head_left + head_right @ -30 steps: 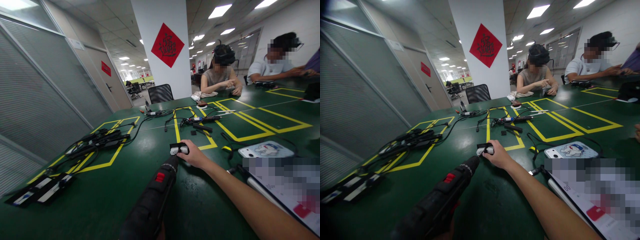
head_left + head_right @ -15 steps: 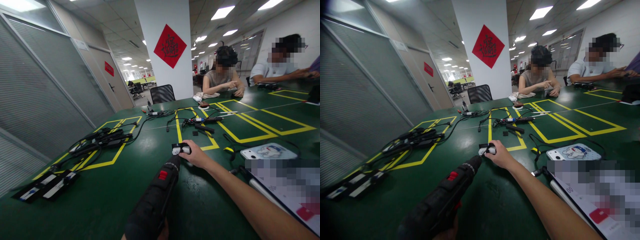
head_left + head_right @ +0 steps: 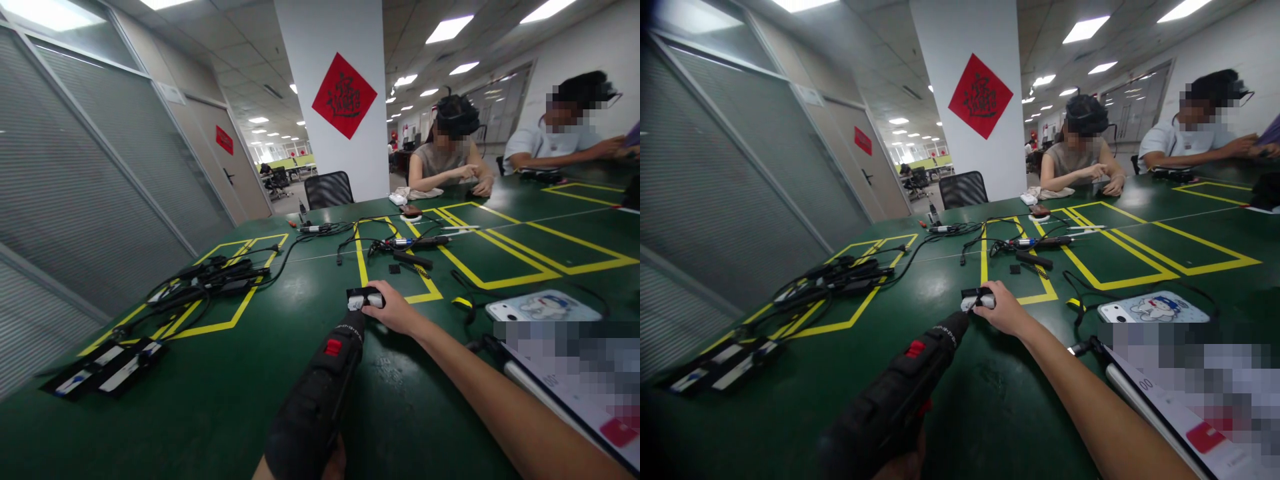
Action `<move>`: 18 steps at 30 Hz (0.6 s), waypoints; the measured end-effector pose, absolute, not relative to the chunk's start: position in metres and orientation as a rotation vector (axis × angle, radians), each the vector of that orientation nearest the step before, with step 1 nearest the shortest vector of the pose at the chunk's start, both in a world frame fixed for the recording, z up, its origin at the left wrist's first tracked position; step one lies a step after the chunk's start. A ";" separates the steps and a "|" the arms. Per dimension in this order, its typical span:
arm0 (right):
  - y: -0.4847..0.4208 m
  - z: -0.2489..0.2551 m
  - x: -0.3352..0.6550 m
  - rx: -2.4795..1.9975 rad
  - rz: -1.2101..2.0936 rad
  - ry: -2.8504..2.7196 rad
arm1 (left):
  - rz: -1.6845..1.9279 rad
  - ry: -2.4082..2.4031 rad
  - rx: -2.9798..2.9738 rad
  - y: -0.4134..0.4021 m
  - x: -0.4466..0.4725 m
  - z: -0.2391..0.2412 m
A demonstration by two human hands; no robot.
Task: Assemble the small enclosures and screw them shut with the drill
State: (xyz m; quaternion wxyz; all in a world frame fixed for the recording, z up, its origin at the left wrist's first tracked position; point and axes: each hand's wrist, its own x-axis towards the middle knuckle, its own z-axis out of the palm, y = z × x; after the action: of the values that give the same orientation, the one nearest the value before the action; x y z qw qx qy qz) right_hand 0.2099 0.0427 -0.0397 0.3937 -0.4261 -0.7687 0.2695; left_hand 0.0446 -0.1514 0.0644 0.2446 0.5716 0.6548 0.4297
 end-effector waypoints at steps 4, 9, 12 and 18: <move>0.042 -0.041 0.210 -1.069 0.682 -1.957 | 1.182 1.791 1.567 -0.149 0.042 0.056; 0.042 -0.041 0.210 -1.074 0.688 -1.960 | 1.186 1.716 1.608 -0.134 0.047 0.049; 0.042 -0.042 0.210 -1.074 0.692 -1.958 | 1.191 1.736 1.584 -0.135 0.047 0.050; 0.043 -0.043 0.209 -1.070 0.663 -1.956 | 1.150 1.820 1.509 -0.157 0.042 0.065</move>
State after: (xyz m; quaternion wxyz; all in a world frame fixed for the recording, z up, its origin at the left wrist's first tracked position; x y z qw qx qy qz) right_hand 0.2095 0.0433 -0.0430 0.3964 -0.4223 -0.7720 0.2616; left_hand 0.0416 -0.1568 0.0650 0.2533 0.5553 0.6697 0.4230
